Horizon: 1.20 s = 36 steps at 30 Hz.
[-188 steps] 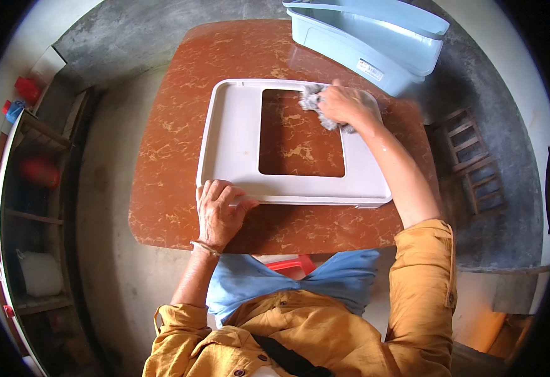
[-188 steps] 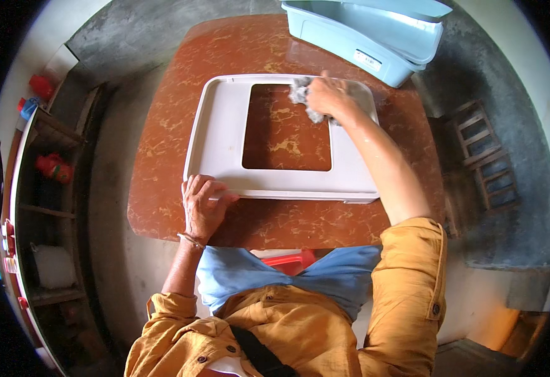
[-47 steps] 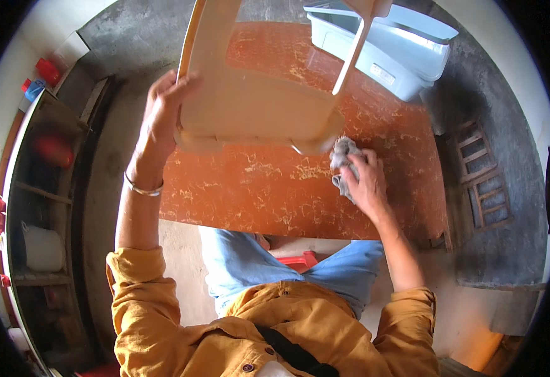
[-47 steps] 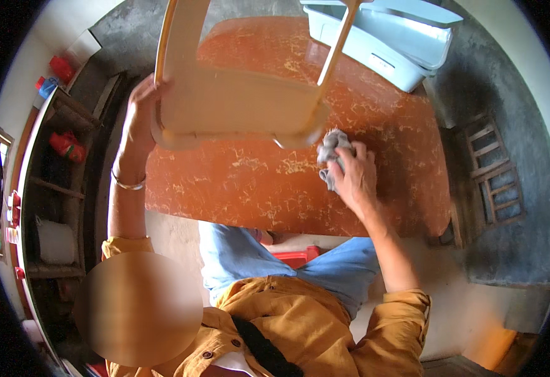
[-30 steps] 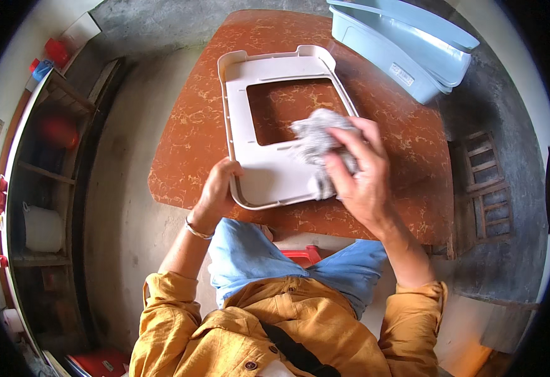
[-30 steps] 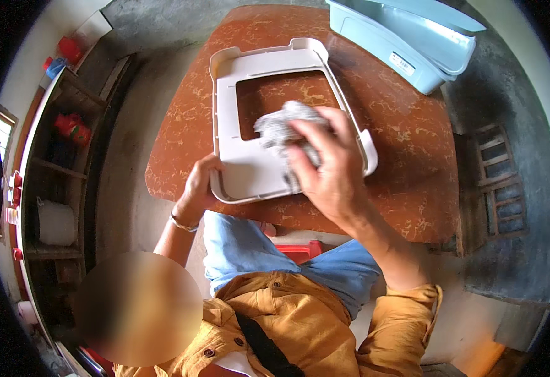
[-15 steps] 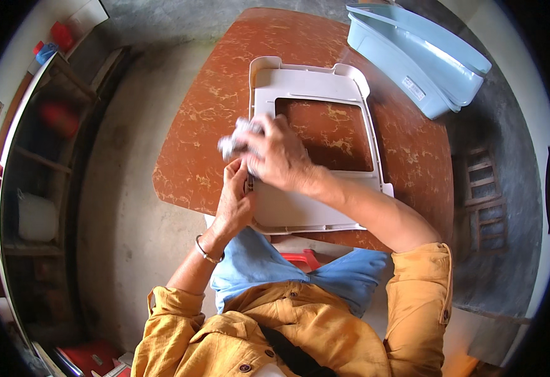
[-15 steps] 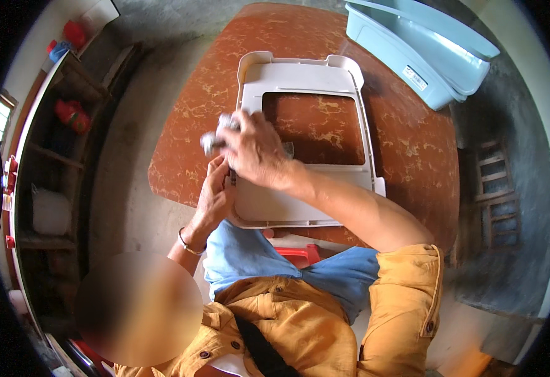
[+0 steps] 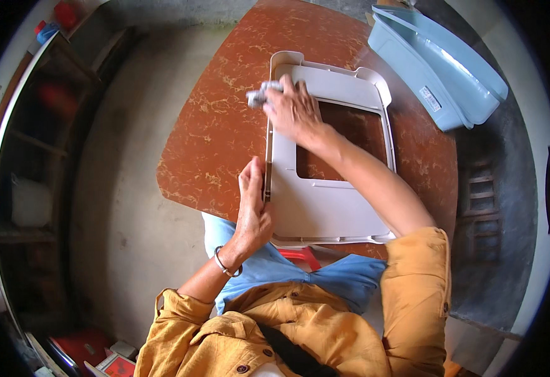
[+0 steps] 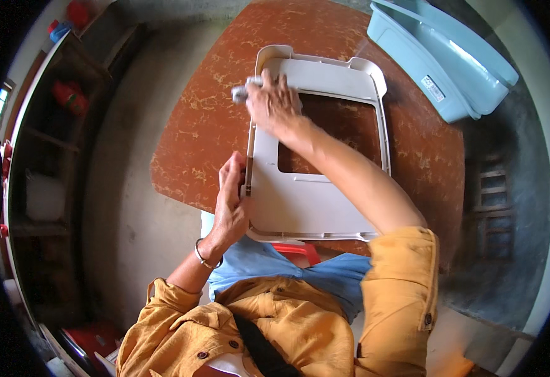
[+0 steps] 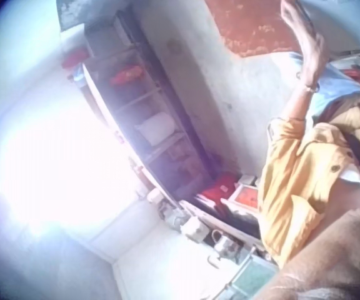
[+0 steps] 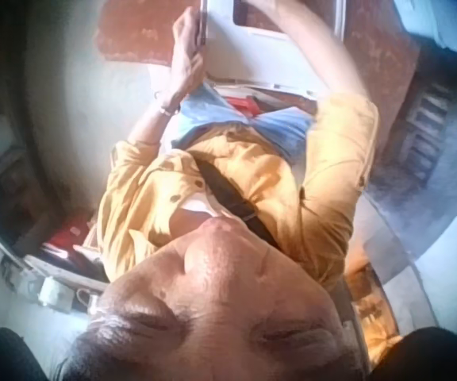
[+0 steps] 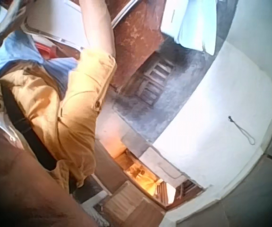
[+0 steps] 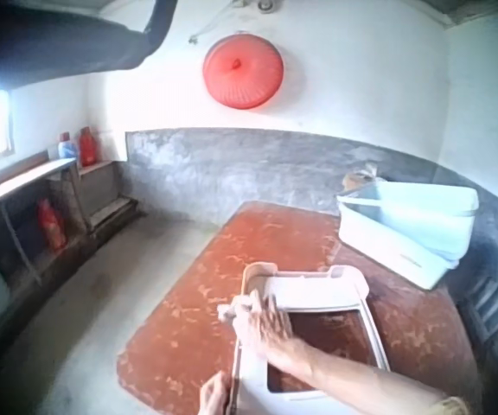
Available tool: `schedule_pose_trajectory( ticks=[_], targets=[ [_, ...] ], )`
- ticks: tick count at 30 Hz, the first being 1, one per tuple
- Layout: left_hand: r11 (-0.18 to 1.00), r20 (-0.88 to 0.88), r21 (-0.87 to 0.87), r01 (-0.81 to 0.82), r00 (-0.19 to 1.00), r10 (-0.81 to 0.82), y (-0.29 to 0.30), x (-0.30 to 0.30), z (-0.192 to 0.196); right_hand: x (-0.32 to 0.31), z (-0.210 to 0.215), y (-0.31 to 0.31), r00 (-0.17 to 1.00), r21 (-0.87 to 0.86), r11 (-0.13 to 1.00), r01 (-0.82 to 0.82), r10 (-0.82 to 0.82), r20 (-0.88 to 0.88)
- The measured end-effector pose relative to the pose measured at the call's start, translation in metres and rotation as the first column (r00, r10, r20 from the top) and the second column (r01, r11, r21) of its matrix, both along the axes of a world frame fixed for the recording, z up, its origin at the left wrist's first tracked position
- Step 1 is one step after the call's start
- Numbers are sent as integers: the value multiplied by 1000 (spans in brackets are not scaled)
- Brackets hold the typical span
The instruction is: The person wipes the surface of a white plastic tray with a grey cloth. They repeatedly rub the tray's flat surfaces and edges, occasionally lifting and repositioning the tray on the table to access different areas.
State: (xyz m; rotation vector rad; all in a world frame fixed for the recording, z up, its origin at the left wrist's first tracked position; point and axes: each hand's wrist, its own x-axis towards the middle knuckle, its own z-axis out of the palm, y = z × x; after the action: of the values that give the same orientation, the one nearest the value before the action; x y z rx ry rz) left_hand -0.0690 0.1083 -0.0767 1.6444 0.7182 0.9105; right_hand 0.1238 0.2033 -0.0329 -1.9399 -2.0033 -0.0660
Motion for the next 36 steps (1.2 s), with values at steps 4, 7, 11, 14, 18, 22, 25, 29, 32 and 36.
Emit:
schedule_pose_trajectory(
  ticks=[4, 7, 11, 14, 18, 22, 25, 29, 32, 36],
  targets=[
    [979, 113, -188, -77, 989, 100, -8, 4, -12, -47, 13, -93, 993, -144, 982, -122, 119, -24],
    [960, 147, -263, -97, 979, 139, -15, 10, 3, -54, 39, -119, 984, -245, 954, -171, 154, -88],
    [935, 356, -344, 89, 934, 42, -14, 11, 14, -33, 11, -68, 999, -61, 997, -38, 38, 7],
    [924, 349, -373, 88, 936, 52, -15, 16, 19, -6, 0, -9, 998, 11, 998, 63, -63, 22],
    [950, 327, -313, 11, 940, 97, -11, 15, 12, -16, 8, 2, 1000, -62, 998, 8, -6, 31],
    [952, 381, -302, -58, 908, 176, -13, 21, 7, -32, -18, -75, 885, 296, 892, -343, 200, 421],
    [968, 178, -154, -196, 958, 222, -14, 20, 10, -59, 29, -124, 982, -211, 962, -172, 183, 35],
    [944, 346, -314, -103, 913, 214, -14, 21, 13, -42, 55, -167, 986, -363, 926, -101, 43, -164],
    [941, 418, -340, -11, 894, 162, -10, 20, 17, -31, 56, -174, 951, -291, 953, -79, -15, -307],
    [974, 344, -218, -62, 929, 136, -16, 21, 14, -48, 37, -153, 972, -189, 980, -54, 8, -237]
  ],
)
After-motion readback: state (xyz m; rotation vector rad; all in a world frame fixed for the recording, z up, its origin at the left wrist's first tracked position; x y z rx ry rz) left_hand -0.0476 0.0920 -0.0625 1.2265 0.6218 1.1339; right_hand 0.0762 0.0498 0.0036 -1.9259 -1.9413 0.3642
